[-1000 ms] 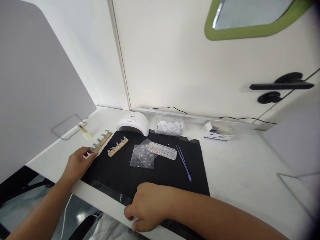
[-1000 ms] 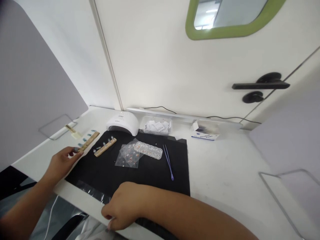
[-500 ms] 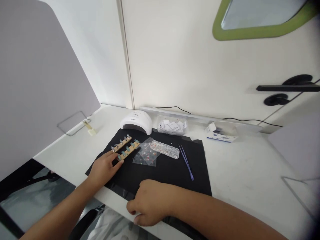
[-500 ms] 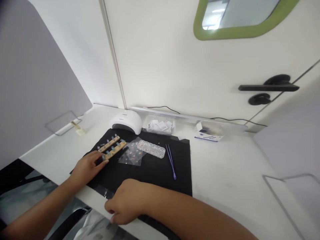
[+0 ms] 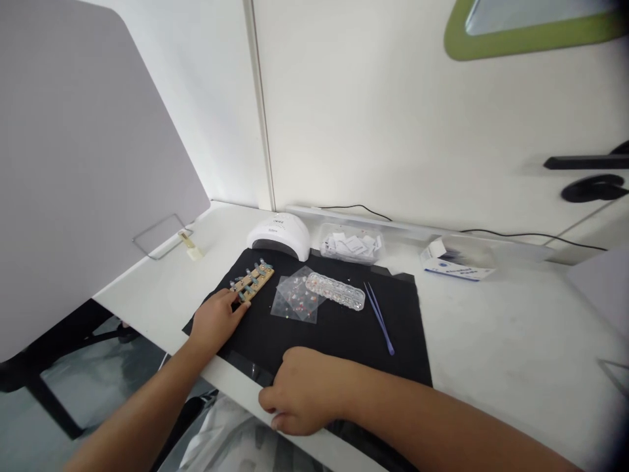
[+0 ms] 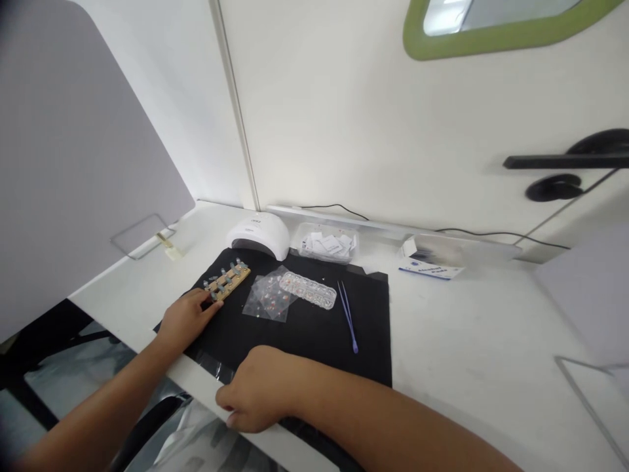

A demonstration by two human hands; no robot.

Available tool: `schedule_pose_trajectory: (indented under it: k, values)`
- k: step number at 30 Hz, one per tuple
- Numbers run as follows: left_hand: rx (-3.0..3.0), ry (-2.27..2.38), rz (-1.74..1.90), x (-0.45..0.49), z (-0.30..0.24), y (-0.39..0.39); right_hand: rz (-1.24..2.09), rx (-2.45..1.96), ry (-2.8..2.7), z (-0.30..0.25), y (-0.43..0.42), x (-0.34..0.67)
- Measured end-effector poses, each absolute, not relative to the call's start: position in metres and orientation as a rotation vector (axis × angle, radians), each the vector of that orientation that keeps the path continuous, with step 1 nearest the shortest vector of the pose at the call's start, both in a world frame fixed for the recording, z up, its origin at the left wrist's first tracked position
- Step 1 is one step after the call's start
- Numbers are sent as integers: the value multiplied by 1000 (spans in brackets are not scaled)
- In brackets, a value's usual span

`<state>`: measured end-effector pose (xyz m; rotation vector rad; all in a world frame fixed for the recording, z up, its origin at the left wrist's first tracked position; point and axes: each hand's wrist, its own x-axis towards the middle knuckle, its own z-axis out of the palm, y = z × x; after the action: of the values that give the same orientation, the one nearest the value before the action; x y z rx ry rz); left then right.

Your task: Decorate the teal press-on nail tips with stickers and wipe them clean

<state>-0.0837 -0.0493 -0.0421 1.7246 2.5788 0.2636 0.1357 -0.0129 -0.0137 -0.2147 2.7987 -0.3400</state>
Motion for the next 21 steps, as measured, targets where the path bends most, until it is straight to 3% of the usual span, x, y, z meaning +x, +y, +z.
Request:
schedule_pose_trajectory:
  k: [21]
  values:
    - [1500,2769,215,-145,-41,-50,-367,-201,2775,-15,-12,133]
